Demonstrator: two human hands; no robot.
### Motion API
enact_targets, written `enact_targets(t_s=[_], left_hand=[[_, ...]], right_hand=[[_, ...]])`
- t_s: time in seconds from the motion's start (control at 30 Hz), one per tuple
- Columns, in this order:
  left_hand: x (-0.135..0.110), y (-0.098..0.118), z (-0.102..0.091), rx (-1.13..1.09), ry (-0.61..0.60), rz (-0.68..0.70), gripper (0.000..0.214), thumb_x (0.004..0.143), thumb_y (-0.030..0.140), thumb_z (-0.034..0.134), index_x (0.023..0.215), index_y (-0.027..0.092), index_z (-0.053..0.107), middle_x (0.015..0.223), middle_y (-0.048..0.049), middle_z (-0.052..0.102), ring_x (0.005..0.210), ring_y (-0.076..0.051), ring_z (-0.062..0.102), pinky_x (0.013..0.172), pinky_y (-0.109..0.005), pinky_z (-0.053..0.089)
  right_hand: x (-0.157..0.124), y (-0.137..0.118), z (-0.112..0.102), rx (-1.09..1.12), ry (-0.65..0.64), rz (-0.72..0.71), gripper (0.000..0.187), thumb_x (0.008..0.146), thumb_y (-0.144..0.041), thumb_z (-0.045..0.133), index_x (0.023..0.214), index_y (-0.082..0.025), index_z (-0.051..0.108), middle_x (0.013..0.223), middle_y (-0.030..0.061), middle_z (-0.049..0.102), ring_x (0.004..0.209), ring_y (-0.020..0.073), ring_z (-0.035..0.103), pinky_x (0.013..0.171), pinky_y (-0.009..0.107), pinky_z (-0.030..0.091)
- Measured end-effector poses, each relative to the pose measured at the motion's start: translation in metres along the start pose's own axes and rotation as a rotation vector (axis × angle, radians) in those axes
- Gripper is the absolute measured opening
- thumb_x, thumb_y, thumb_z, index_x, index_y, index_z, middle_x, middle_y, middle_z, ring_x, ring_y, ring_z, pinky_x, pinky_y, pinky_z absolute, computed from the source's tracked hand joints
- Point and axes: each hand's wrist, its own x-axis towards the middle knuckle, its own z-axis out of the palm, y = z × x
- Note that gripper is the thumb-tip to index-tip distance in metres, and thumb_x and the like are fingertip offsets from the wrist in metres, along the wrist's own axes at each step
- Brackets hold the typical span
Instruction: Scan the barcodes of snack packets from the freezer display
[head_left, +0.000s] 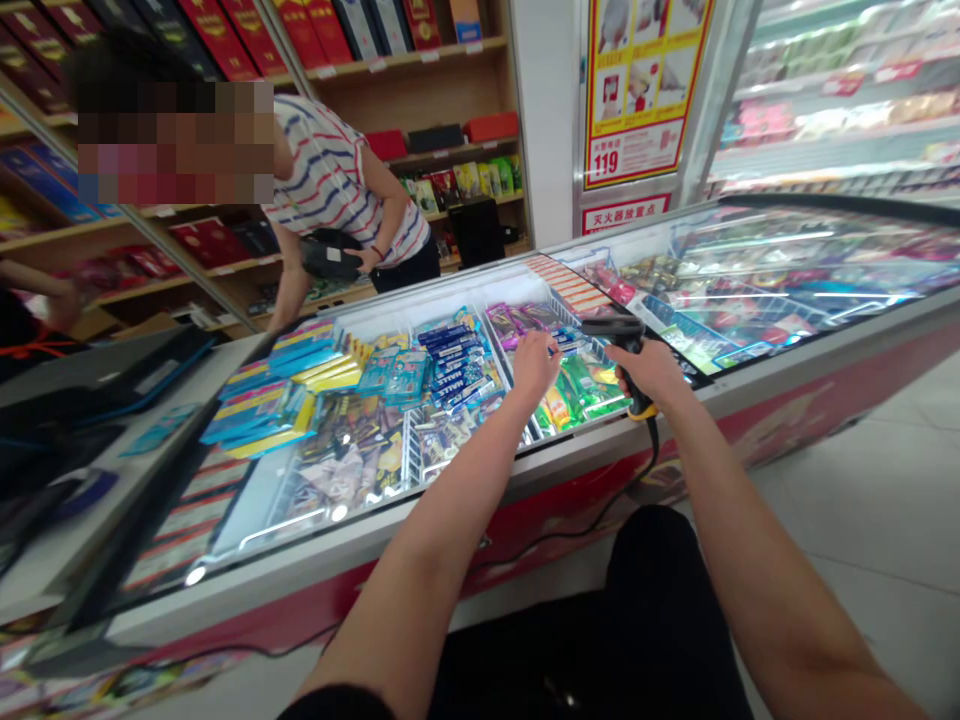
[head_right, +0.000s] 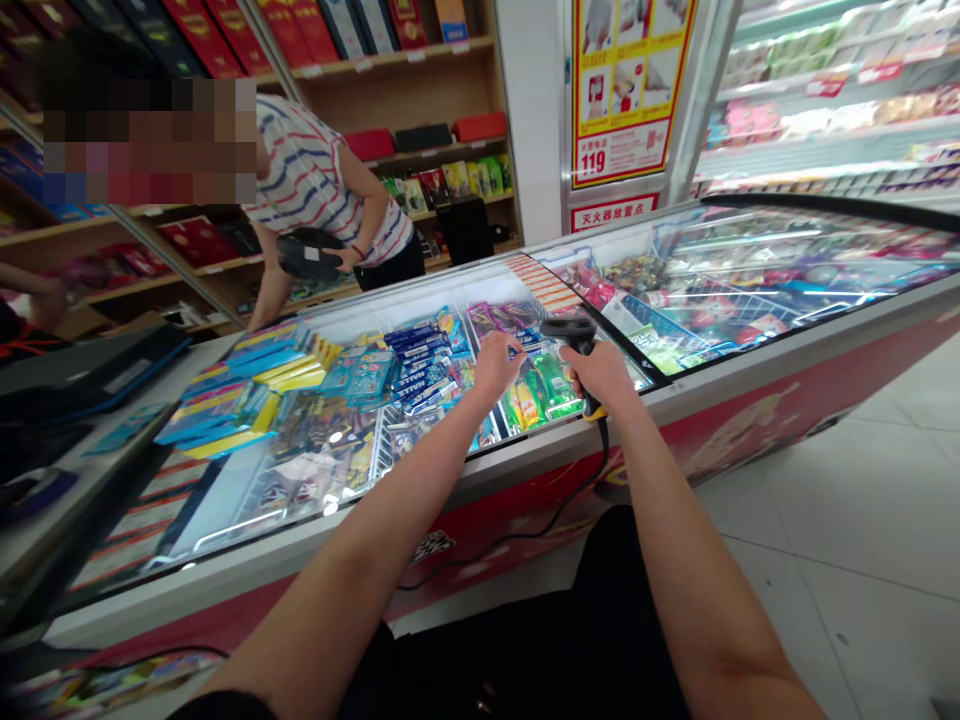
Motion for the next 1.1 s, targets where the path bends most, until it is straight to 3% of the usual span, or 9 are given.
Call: enact_targets(t_s=[0.17, 0.33, 0.73, 0.9, 1.1], left_hand=[[-0.009, -0.004, -0.016, 0.024, 0.023, -0.03, 0.01, 0.085, 0.024, 0.067, 0.093, 0.02, 0.065, 0.107, -0.0082, 0.064, 0.109, -0.023, 0.057, 0.1, -0.036, 0.041], [-0.025, -0.015, -0.049, 0.1, 0.015, -0.088, 0.017, 0.085, 0.025, 0.066, 0.101, 0.02, 0.065, 0.114, -0.0097, 0.063, 0.11, -0.026, 0.056, 0.097, -0.038, 0.042], [-0.055, -0.092, -0.124, 0.247, 0.109, -0.317, 0.018, 0.085, 0.025, 0.063, 0.103, 0.023, 0.067, 0.113, -0.011, 0.066, 0.111, -0.03, 0.058, 0.097, -0.044, 0.041], [-0.053, -0.111, -0.134, 0.298, 0.107, -0.377, 0.02, 0.086, 0.026, 0.061, 0.105, 0.022, 0.067, 0.115, -0.0142, 0.066, 0.114, -0.033, 0.056, 0.099, -0.047, 0.038], [-0.044, -0.119, -0.125, 0.341, 0.058, -0.345, 0.029, 0.091, 0.03, 0.055, 0.115, 0.017, 0.063, 0.12, -0.0194, 0.064, 0.12, -0.035, 0.051, 0.101, -0.049, 0.035]], right_hand=[[-0.002, 0.0, 0.009, -0.022, -0.02, 0.004, 0.025, 0.079, -0.033, 0.068, 0.065, -0.017, 0.055, 0.05, 0.0003, 0.056, 0.036, 0.0116, 0.05, 0.034, 0.023, 0.042], [-0.008, -0.006, 0.027, -0.067, -0.068, -0.043, 0.024, 0.08, -0.032, 0.067, 0.065, -0.018, 0.054, 0.049, -0.0001, 0.056, 0.035, 0.012, 0.051, 0.034, 0.023, 0.042], [-0.032, -0.037, 0.094, -0.147, -0.21, -0.073, 0.028, 0.082, -0.032, 0.066, 0.061, -0.02, 0.051, 0.044, 0.0008, 0.055, 0.034, 0.0133, 0.051, 0.035, 0.024, 0.043], [-0.036, -0.041, 0.119, -0.176, -0.253, -0.12, 0.03, 0.082, -0.033, 0.066, 0.06, -0.019, 0.052, 0.045, 0.0013, 0.056, 0.034, 0.0128, 0.051, 0.036, 0.023, 0.043], [-0.035, -0.043, 0.132, -0.196, -0.281, -0.144, 0.033, 0.083, -0.033, 0.066, 0.057, -0.019, 0.05, 0.047, 0.0014, 0.056, 0.033, 0.013, 0.052, 0.035, 0.023, 0.043]])
